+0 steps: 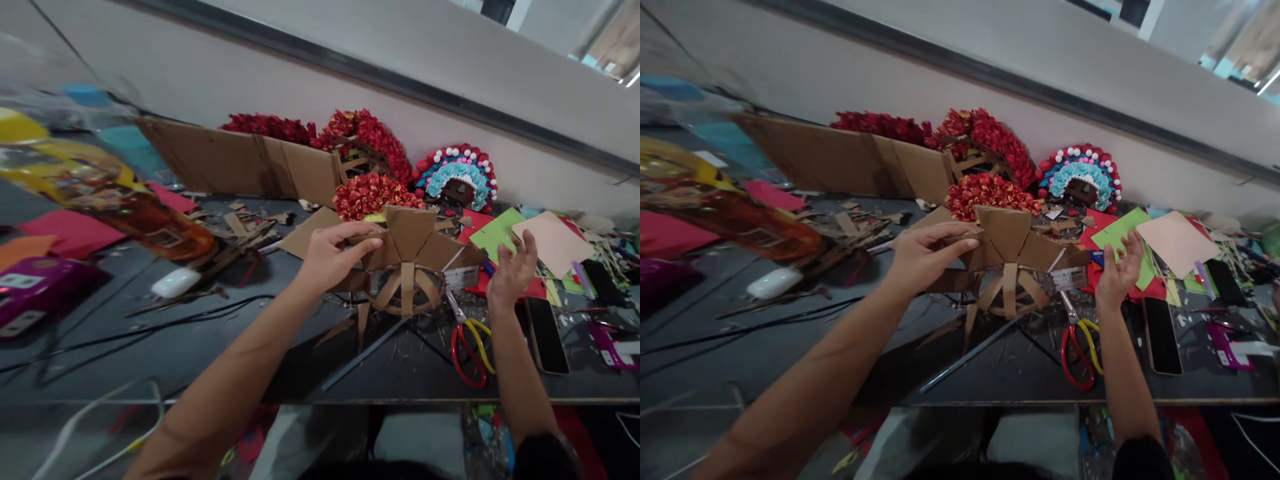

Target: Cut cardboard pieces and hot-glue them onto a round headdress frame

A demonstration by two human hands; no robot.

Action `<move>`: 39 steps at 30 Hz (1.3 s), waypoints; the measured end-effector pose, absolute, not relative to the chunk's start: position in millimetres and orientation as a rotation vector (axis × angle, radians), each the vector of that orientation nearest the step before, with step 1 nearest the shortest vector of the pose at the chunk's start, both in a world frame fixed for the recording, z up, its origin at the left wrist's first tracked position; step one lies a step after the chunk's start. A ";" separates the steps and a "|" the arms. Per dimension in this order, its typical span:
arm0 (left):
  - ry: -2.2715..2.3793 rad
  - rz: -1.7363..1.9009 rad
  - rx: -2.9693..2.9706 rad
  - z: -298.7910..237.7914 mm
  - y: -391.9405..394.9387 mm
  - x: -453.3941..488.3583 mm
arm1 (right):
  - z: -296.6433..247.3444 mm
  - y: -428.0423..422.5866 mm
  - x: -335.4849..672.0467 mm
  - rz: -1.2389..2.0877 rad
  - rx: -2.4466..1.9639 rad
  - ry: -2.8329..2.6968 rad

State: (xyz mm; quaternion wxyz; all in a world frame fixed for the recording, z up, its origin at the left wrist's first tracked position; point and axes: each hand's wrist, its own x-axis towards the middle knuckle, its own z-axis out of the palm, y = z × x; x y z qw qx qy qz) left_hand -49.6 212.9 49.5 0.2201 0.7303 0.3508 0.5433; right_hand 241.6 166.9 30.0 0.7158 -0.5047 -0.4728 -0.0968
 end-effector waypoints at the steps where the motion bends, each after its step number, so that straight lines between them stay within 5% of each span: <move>1: 0.965 1.467 2.003 48.5 214.3 -50.9 | 28.5 168.9 243.4 -0.185 -1.135 -1.051; 16: 0.869 1.140 1.927 47.7 212.7 -50.1 | 61.4 140.8 210.5 -0.201 -1.156 -1.714; 27: 0.693 1.125 2.064 52.9 206.7 -47.5 | 86.7 149.7 181.4 0.333 -1.222 -1.968; 39: 0.671 1.037 2.086 53.6 205.7 -48.3 | 89.2 156.0 180.8 0.419 -1.237 -1.989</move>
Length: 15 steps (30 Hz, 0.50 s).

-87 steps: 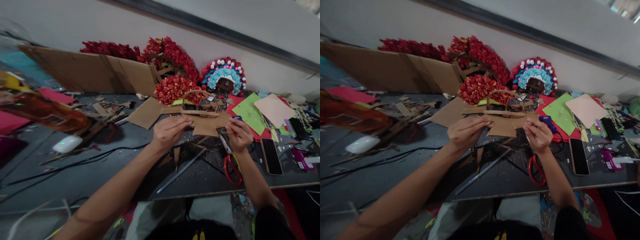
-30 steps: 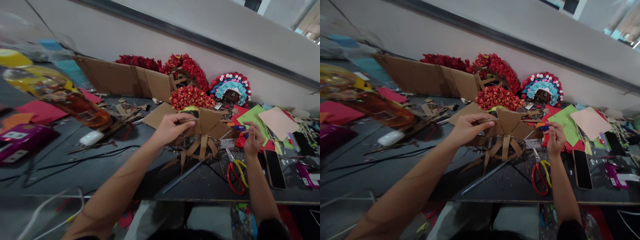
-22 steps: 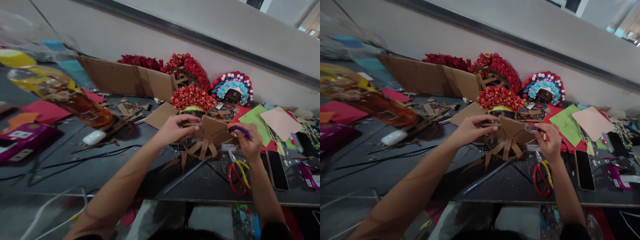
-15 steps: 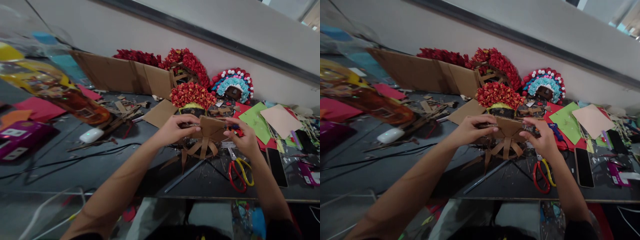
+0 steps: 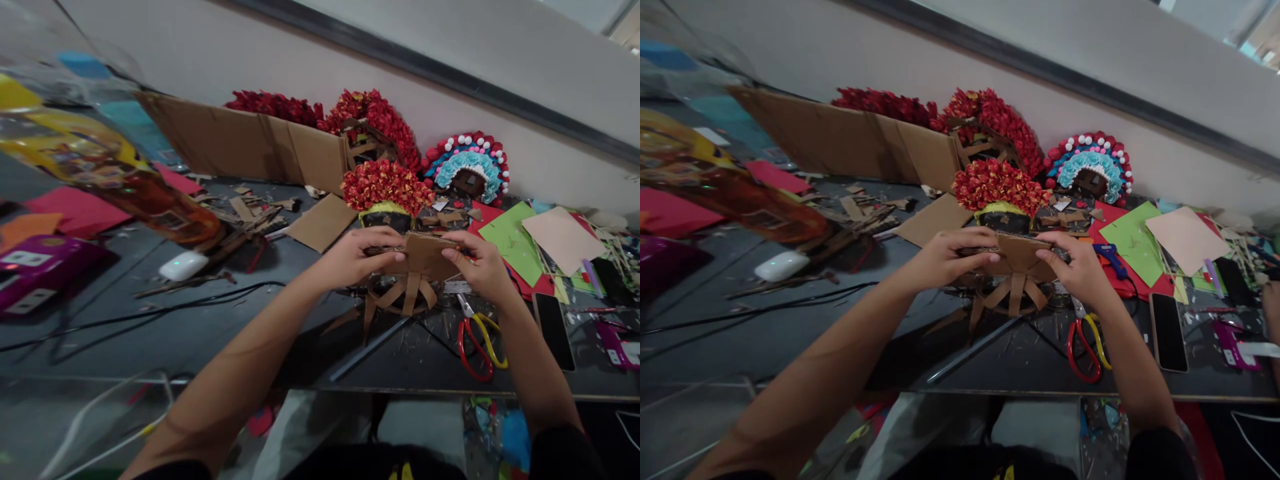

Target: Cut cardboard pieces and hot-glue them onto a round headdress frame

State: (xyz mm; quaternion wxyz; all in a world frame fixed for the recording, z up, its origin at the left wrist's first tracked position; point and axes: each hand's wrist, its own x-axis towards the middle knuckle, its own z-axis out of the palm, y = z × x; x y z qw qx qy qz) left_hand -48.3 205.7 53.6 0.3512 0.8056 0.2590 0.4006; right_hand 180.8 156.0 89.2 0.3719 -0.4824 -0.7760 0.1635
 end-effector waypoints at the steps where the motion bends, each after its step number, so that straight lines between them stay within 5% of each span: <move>1: 0.695 1.041 2.065 53.0 205.4 -47.7 | 88.8 156.2 181.6 0.425 -1.246 -1.985; 15: 0.894 0.990 1.998 54.7 199.6 -41.9 | 85.4 160.4 180.7 0.473 -1.291 -1.937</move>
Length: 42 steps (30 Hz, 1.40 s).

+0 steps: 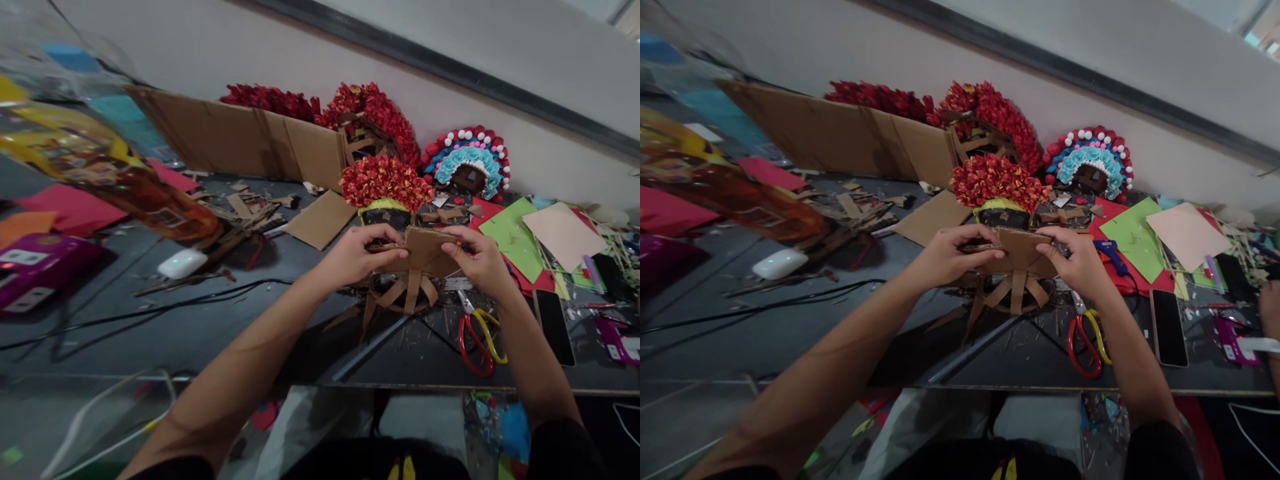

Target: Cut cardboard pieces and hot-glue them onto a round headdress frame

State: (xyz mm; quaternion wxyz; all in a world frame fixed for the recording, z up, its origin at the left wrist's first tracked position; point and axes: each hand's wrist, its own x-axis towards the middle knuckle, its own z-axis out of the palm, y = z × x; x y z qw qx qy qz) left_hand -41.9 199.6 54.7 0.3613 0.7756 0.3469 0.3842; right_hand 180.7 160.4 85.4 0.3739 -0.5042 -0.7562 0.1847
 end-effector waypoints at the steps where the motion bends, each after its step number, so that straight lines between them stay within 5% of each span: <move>1: 0.902 0.999 2.035 53.9 199.2 -42.3 | 85.4 159.9 179.9 0.477 -1.294 -1.934; 23: 0.858 0.722 2.300 57.9 198.3 -49.1 | 84.1 159.7 177.3 0.497 -1.337 -1.927; 42: 0.982 0.884 2.400 49.4 199.1 -48.2 | 85.8 155.8 176.3 0.478 -1.312 -1.946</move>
